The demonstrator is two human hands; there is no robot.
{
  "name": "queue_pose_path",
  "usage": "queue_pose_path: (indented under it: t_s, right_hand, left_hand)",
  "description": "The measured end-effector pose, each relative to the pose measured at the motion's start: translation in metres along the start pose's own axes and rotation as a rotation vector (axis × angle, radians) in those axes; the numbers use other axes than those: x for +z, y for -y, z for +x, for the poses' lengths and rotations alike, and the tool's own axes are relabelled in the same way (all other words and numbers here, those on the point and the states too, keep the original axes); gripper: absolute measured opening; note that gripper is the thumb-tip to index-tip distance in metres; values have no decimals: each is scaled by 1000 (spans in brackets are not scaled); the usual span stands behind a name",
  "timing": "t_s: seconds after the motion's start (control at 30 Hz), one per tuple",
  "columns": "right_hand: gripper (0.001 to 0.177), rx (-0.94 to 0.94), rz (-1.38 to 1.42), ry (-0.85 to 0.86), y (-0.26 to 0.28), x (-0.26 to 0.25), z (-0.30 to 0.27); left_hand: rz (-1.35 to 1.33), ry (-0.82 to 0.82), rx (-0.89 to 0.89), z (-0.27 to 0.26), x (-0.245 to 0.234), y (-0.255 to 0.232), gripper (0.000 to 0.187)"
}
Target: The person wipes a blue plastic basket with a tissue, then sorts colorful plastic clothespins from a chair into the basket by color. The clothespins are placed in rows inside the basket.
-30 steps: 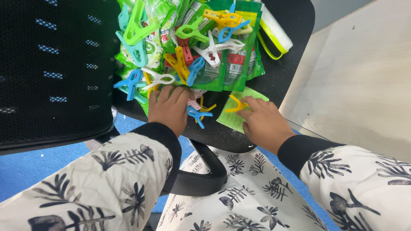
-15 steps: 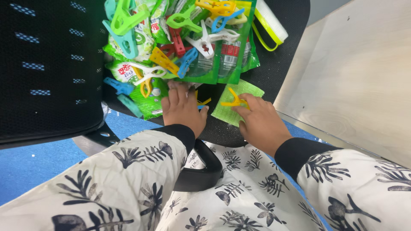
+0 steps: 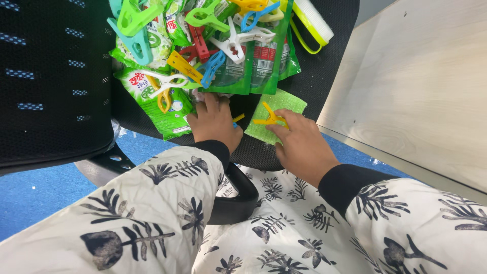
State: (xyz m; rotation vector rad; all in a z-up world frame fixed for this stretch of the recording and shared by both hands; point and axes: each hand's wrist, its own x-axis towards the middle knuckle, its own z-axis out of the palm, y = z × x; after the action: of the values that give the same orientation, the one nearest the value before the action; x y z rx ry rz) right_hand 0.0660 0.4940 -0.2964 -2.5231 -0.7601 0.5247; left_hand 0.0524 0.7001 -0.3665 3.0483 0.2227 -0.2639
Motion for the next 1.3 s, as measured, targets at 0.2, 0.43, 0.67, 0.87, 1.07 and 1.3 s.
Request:
queue_pose_path:
  t_s: [0.2,0.43,0.67,0.87,1.07,1.3]
  right_hand:
    - [48,16,-21,9,0,-1,-1]
    - [48,34,-21,5,-1,-3,-4]
    - [33,109,134,-208,6,-24,-7]
    - [21,215,340,-429,17,-55,-12]
    - [32,281,321,-462,49,-77,-32]
    - [39,295,314,-540,88,-95,-76]
  left_hand:
    - [-151,-8,26,2,7,-8,56]
    - [-153,-8,100,4,-1,-9,59]
    - [-569,117,86,-9,-46,-6,58]
    - [-893,60,64,-30,-85,-1,63]
    - [-1191,156,8,-30,-121,2,60]
    - [-1179,155,47,-38,-169,-9,67]
